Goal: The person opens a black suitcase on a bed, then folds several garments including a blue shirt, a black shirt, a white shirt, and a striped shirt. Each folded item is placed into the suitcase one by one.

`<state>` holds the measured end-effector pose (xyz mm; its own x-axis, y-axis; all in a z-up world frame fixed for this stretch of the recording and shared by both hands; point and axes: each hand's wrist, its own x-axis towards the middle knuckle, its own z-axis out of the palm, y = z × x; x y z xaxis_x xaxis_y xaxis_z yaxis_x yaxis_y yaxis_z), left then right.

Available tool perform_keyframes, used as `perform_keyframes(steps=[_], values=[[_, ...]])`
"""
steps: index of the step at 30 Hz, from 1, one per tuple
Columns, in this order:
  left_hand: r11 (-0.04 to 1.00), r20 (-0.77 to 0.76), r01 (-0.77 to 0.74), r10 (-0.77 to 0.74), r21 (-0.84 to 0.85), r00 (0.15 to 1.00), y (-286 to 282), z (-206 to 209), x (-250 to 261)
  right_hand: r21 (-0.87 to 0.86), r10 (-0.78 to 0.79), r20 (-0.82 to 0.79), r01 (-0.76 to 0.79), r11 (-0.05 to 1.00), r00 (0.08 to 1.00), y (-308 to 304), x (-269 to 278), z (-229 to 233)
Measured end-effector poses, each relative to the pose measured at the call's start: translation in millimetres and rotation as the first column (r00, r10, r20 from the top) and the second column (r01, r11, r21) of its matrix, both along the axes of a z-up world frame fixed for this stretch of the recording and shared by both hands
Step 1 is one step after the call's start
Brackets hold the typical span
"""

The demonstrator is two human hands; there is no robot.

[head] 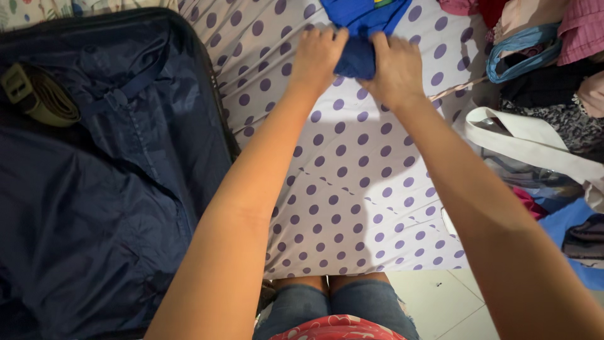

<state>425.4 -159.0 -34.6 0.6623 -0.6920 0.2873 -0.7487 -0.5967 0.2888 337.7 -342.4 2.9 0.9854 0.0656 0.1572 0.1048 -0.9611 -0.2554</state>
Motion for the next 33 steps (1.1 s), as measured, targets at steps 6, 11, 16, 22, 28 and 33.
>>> perform_keyframes(steps=[6,11,16,22,28,33], values=[[0.992,-0.130,0.106,-0.097,0.064,0.987,35.9,0.6,-73.8,0.170,0.008,-0.014,-0.006,0.986,1.000,44.3,-88.5,15.9],[0.997,-0.120,0.039,-0.030,0.069,0.992,81.8,5.4,-176.0,0.168,-0.026,-0.189,0.058,0.984,0.982,88.4,-169.5,20.7],[0.993,-0.182,-0.116,0.119,0.032,0.976,115.0,12.2,-259.7,0.149,0.043,-0.108,-0.026,0.988,0.993,116.2,-229.8,20.6],[0.975,-0.150,-0.191,0.173,-0.113,0.973,121.7,21.3,-275.1,0.247,0.184,-0.328,-0.104,0.963,0.927,112.4,-229.1,46.0],[0.996,-0.386,-0.037,0.003,-0.081,0.922,150.8,73.6,-247.2,0.354,0.083,-0.507,0.120,0.927,0.858,139.1,-225.7,108.4],[0.985,-0.390,-0.016,-0.052,-0.170,0.919,256.9,151.4,-265.2,0.459,0.138,-0.376,0.055,0.887,0.916,219.0,-251.8,161.4]])
